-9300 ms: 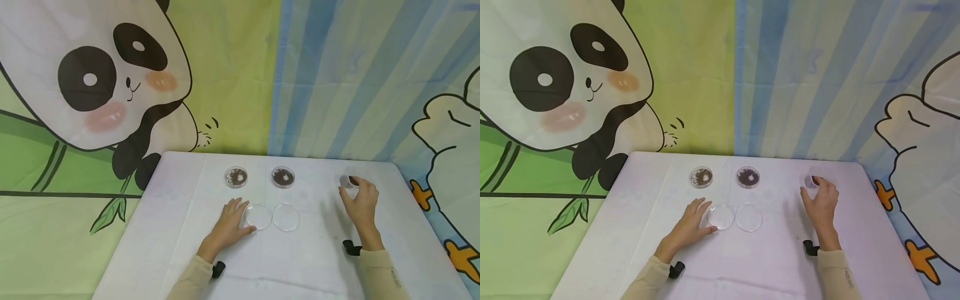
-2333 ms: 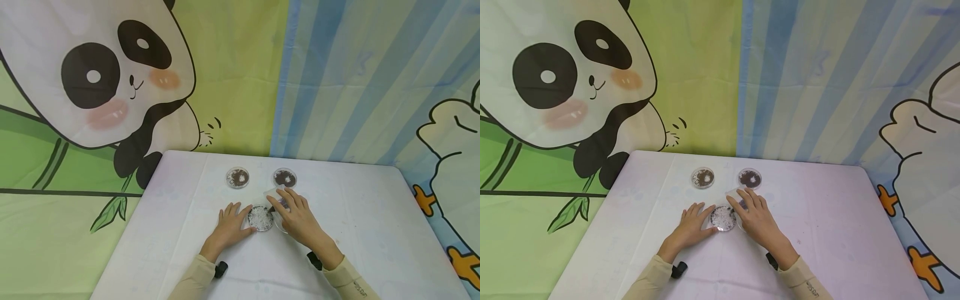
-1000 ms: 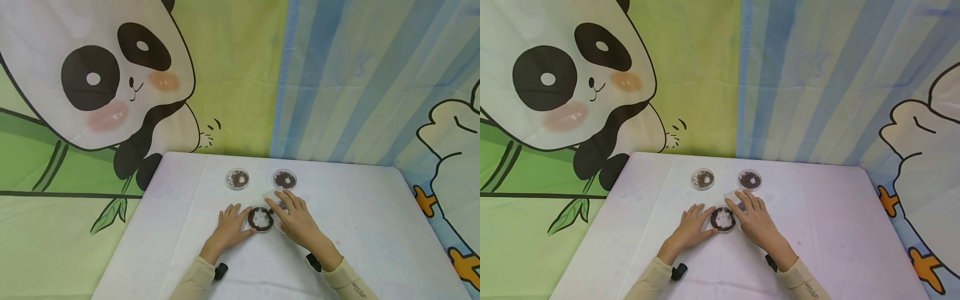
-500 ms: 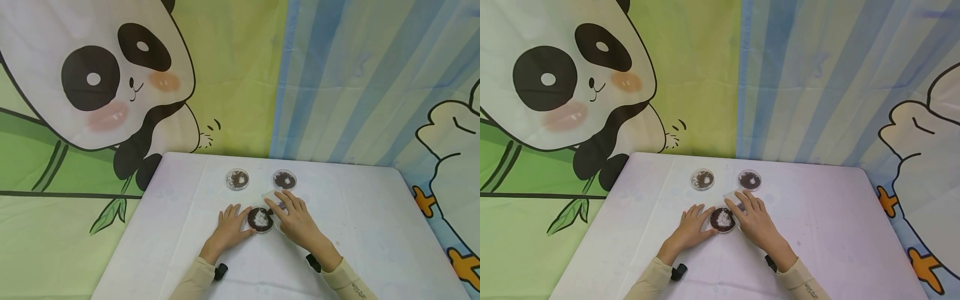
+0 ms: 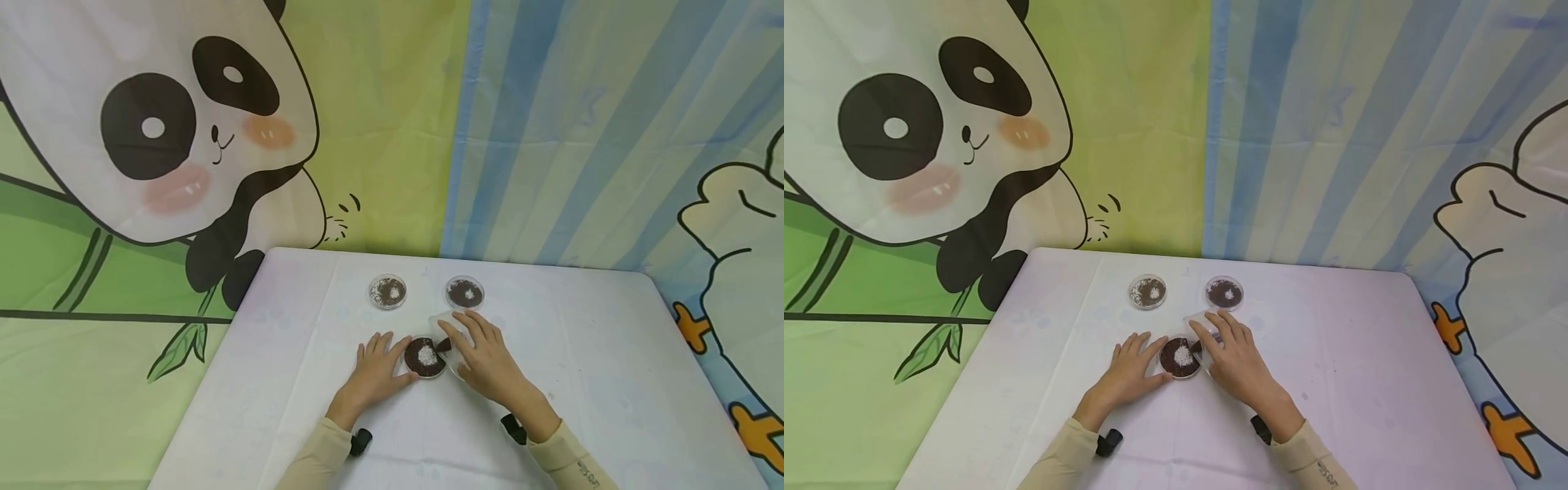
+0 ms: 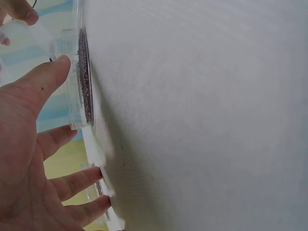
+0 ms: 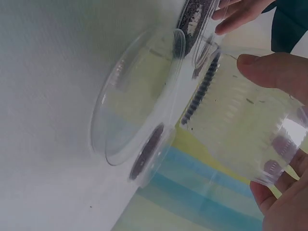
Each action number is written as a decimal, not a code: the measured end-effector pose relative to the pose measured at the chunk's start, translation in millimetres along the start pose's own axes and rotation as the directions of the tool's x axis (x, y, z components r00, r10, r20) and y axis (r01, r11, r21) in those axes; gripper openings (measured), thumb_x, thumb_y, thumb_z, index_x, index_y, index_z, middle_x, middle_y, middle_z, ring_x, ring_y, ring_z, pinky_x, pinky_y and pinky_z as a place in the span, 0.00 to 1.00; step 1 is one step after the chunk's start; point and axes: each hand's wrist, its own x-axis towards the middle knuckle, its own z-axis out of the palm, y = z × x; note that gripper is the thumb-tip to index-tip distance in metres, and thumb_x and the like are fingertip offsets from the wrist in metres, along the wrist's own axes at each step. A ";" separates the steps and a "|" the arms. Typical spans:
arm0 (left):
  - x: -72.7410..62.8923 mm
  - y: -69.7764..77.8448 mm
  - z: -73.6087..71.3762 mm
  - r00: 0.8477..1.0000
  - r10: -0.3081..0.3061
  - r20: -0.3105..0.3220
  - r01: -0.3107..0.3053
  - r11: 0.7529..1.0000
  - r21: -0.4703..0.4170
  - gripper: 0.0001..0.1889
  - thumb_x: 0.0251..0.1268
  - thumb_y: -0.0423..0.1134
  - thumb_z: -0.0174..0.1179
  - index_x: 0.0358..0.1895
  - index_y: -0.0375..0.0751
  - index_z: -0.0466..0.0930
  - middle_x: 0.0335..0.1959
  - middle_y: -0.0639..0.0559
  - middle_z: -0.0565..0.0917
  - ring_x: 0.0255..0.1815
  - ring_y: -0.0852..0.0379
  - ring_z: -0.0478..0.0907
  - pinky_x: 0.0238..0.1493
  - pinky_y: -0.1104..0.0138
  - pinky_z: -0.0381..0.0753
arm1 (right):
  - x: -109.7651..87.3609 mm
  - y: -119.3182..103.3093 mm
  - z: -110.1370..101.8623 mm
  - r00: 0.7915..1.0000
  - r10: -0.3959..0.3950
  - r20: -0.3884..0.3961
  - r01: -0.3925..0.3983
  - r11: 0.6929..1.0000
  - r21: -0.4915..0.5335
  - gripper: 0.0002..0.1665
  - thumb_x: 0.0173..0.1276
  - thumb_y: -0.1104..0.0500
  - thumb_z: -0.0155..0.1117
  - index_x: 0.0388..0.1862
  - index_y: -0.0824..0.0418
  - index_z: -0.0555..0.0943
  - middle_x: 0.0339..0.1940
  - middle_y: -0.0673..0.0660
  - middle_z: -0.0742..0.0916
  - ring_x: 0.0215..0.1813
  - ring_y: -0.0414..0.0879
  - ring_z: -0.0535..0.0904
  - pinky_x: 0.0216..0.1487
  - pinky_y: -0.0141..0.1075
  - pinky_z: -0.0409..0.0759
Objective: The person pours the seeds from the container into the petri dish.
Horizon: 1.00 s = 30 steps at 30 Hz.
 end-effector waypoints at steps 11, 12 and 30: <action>0.7 -0.7 -0.8 1.000 0.005 0.007 -0.005 1.000 -0.025 0.39 0.64 0.61 0.64 0.76 0.53 0.66 0.74 0.35 0.62 0.75 0.29 0.51 0.67 0.30 0.48 | -5.4 11.2 8.6 0.991 0.115 -0.075 -0.095 0.970 0.225 0.62 0.39 0.64 0.86 0.74 0.64 0.64 0.68 0.67 0.71 0.68 0.65 0.64 0.56 0.63 0.68; 0.6 -0.8 -0.6 1.000 0.007 0.006 -0.007 1.000 -0.023 0.39 0.64 0.61 0.64 0.76 0.53 0.66 0.74 0.35 0.62 0.75 0.29 0.51 0.67 0.30 0.49 | -6.2 12.2 9.1 0.988 0.137 -0.074 -0.113 0.958 0.265 0.62 0.39 0.64 0.86 0.74 0.66 0.63 0.68 0.67 0.71 0.69 0.65 0.64 0.58 0.62 0.67; 1.2 -0.1 0.5 1.000 0.004 0.008 -0.004 1.000 -0.026 0.38 0.64 0.60 0.64 0.75 0.52 0.66 0.74 0.35 0.62 0.75 0.29 0.51 0.67 0.30 0.48 | -19.5 25.6 15.7 0.882 0.465 0.084 -0.402 0.646 0.649 0.61 0.53 0.64 0.82 0.79 0.59 0.54 0.74 0.65 0.65 0.72 0.63 0.63 0.64 0.61 0.68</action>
